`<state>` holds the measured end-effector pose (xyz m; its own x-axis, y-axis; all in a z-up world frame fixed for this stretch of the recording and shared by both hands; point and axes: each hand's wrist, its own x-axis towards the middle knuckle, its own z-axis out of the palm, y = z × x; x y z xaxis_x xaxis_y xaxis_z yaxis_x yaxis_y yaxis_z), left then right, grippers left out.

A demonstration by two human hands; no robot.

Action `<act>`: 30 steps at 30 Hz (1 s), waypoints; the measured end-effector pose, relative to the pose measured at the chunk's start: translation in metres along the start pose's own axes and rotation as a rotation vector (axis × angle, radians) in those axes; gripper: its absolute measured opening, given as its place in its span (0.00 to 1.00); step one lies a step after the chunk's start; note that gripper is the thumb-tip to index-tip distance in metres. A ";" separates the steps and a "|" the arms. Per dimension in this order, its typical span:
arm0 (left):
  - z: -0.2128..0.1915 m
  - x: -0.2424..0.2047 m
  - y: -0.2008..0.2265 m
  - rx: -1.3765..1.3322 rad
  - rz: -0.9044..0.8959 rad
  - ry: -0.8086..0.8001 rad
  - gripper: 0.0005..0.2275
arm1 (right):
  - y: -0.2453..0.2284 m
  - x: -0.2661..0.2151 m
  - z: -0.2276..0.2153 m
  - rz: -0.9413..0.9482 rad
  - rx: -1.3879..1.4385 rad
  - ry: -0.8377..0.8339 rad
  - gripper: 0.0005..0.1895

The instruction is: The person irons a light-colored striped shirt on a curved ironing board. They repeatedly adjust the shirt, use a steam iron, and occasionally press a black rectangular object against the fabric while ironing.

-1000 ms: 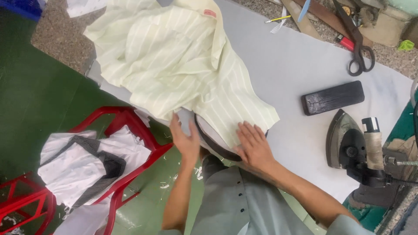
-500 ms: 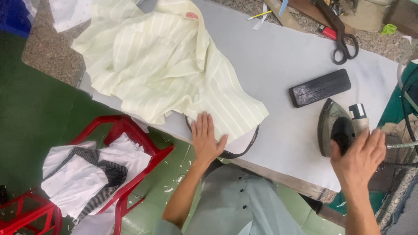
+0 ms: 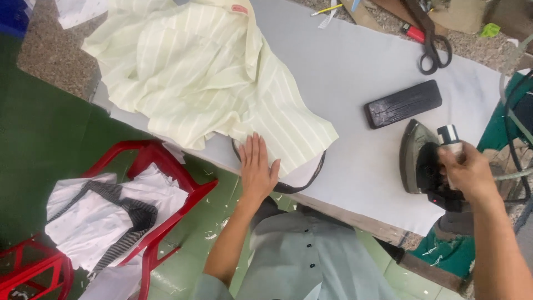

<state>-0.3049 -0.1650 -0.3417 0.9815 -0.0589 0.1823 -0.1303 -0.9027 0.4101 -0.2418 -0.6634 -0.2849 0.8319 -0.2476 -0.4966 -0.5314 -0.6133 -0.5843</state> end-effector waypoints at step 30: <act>0.001 -0.038 -0.052 -0.220 0.000 -0.235 0.47 | -0.301 -0.112 0.204 -0.469 -0.588 -0.238 0.27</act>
<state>-0.3350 -0.1159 -0.3708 0.9837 -0.1790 -0.0180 -0.1328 -0.7902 0.5983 -0.2076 -0.2978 -0.1839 0.8562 0.2614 -0.4456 0.0934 -0.9267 -0.3641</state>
